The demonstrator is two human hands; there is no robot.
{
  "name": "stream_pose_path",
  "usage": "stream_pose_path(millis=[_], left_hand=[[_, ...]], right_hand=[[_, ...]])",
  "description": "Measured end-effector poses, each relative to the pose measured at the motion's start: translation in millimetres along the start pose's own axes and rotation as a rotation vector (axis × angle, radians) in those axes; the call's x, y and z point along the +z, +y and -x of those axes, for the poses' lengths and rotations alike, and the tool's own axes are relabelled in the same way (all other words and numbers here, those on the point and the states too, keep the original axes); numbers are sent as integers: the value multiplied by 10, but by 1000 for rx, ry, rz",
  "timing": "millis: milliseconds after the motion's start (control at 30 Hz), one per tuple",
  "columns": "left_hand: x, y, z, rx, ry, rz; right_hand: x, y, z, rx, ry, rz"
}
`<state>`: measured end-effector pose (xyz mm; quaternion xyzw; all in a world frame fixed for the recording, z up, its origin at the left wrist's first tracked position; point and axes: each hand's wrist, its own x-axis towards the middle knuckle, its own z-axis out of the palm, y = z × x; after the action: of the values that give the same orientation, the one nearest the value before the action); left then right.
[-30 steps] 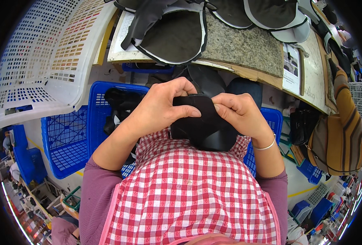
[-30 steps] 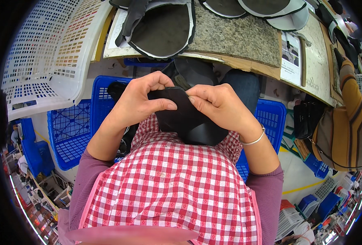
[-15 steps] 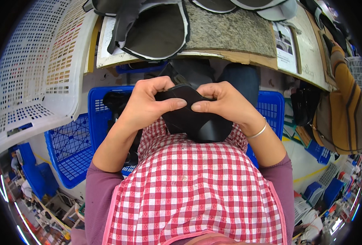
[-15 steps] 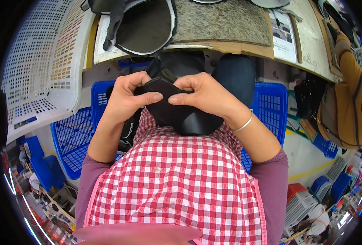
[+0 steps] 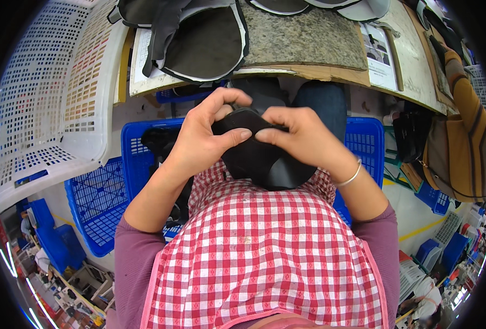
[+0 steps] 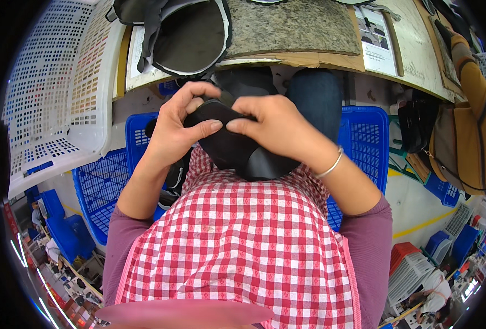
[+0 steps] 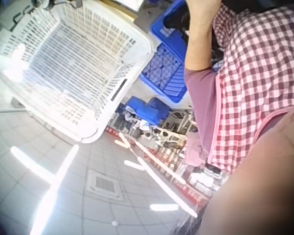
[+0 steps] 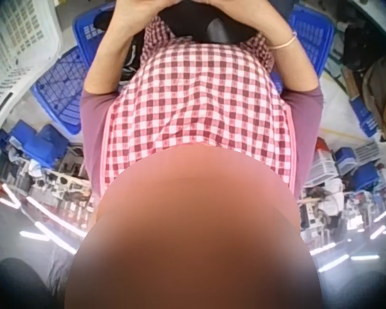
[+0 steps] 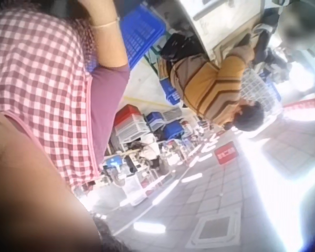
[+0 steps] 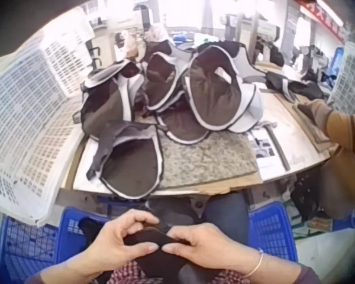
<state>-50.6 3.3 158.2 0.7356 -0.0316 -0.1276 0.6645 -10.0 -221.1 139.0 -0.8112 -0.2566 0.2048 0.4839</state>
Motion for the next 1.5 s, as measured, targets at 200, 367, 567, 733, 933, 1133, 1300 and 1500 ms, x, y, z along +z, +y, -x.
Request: stream_pose_path(millis=[200, 367, 567, 733, 933, 1133, 1300, 1500], left_hand=[[73, 116, 46, 71, -31, -80], [57, 130, 65, 29, -52, -95], [28, 138, 53, 32, -30, -149], [17, 112, 27, 24, -41, -180], [-45, -25, -39, -66, -89, -167], [-65, -125, -22, -57, -106, -26], [-13, -143, -31, -38, -156, -125], [12, -352, 27, 328, 70, -393]], right_hand=[[-320, 136, -288, 123, -270, -617], [-305, 117, -345, 169, -294, -665], [-395, 19, -275, 64, -233, -427], [-449, -109, -220, 5, -198, -213], [-63, -185, 20, -351, 311, 320], [-109, -157, 25, -152, 232, -13], [-203, -181, -105, 104, -52, -190], [-71, 19, -55, -112, 75, -38]])
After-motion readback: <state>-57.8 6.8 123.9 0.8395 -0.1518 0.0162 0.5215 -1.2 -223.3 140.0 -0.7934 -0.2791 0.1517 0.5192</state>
